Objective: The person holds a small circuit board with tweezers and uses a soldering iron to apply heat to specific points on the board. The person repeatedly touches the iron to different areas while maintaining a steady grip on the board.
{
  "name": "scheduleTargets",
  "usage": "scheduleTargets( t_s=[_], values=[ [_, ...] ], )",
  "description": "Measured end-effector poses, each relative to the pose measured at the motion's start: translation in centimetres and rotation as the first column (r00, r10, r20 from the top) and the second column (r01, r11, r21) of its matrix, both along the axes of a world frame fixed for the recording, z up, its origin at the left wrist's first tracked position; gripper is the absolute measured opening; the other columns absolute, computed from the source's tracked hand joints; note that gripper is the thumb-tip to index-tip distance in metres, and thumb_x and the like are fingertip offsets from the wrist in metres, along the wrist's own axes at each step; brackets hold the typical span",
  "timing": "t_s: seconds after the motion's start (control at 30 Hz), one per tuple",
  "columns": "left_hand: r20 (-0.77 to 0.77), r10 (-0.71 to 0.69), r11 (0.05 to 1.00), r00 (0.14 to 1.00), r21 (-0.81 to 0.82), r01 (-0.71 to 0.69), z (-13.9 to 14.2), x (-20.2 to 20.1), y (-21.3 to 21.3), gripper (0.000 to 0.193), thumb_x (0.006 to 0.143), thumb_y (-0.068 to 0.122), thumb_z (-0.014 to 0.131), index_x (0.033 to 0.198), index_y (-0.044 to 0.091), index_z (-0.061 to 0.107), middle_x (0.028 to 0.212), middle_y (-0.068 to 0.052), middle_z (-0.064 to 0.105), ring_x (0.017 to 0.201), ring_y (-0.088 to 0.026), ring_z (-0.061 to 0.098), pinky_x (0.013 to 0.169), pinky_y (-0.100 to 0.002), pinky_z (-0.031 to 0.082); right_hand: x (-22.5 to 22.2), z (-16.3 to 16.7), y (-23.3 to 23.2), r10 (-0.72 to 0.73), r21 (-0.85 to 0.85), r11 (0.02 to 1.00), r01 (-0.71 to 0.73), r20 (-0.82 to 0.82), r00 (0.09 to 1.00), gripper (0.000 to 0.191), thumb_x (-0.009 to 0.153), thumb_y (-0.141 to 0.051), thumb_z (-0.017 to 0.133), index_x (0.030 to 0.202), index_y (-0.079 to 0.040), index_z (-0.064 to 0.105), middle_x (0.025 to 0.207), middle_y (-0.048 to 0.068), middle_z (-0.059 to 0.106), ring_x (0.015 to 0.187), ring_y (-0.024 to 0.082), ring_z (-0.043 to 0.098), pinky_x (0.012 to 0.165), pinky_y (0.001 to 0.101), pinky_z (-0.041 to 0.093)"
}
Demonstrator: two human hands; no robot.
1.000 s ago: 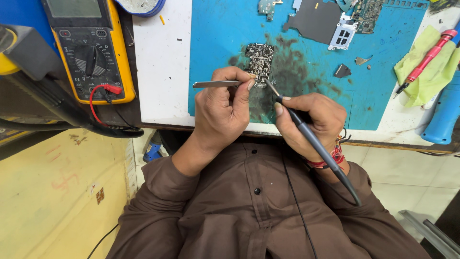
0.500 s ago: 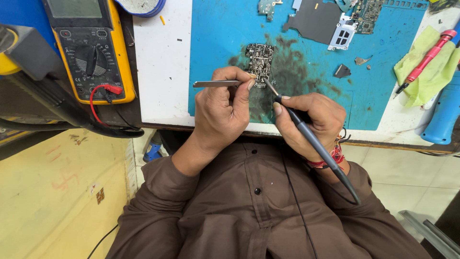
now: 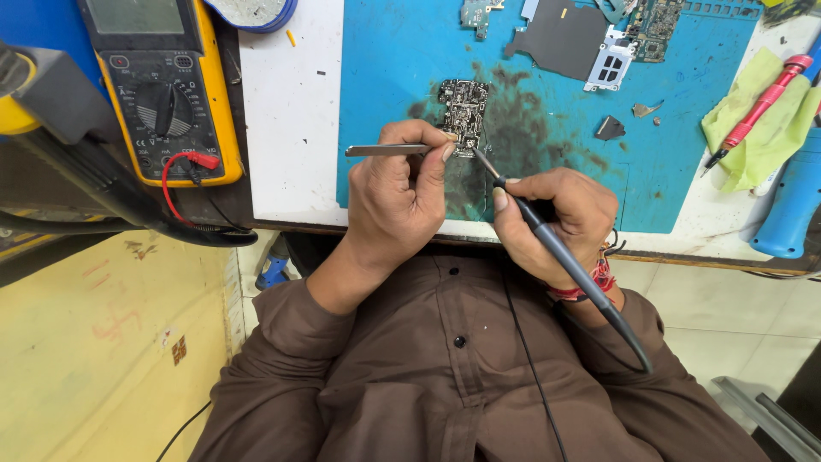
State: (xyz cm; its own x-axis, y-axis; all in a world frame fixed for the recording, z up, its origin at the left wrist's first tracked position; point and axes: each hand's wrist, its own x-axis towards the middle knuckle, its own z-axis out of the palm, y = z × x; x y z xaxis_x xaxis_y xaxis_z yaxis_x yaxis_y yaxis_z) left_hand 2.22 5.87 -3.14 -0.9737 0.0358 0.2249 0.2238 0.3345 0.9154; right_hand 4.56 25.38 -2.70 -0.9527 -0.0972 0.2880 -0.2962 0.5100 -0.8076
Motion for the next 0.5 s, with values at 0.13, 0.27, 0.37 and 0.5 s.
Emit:
scheduleTargets(
  t_s=[0.13,0.27,0.37,0.5],
  values=[
    [-0.002,0.010,1.000,1.000,-0.005,-0.010,-0.01,-0.02,-0.01,0.009,0.107,0.002,0.067,0.112,0.002,0.060,0.100,-0.005,0.073,0.077,-0.010,0.071,0.066,-0.023,0.056,-0.10,-0.03,-0.18,-0.026,-0.013,1.000,0.026,0.013,1.000,0.013,0.087,-0.001,0.082,0.094,-0.001,0.071,0.077,0.005,0.067,0.063,0.015,0.060,0.055,0.0258,0.042],
    [-0.002,0.004,1.000,1.000,-0.004,-0.004,-0.08,-0.05,0.00,0.009,0.106,0.002,0.067,0.112,0.002,0.060,0.100,-0.006,0.073,0.076,-0.009,0.071,0.065,-0.023,0.056,-0.15,0.13,-0.02,0.009,0.004,1.000,-0.008,-0.015,1.000,0.014,0.087,-0.001,0.082,0.094,-0.001,0.069,0.081,0.007,0.068,0.062,0.015,0.062,0.057,0.0263,0.044],
    [0.004,0.002,1.000,1.000,-0.005,-0.002,-0.12,-0.05,-0.02,0.009,0.106,0.002,0.067,0.111,0.002,0.060,0.099,-0.006,0.073,0.074,-0.009,0.070,0.063,-0.023,0.055,-0.13,0.11,-0.16,-0.004,-0.002,1.000,0.004,-0.011,1.000,0.014,0.088,-0.001,0.082,0.095,-0.001,0.070,0.081,0.007,0.069,0.064,0.016,0.063,0.056,0.0263,0.044],
    [-0.011,0.001,1.000,1.000,-0.002,-0.001,-0.13,-0.06,-0.04,0.008,0.107,0.002,0.066,0.112,0.002,0.060,0.101,-0.006,0.073,0.076,-0.009,0.071,0.065,-0.023,0.056,-0.23,0.13,-0.06,0.023,0.002,1.000,-0.023,-0.024,0.999,0.015,0.087,-0.001,0.082,0.095,-0.001,0.069,0.083,0.007,0.069,0.064,0.016,0.063,0.057,0.0264,0.044]
  ],
)
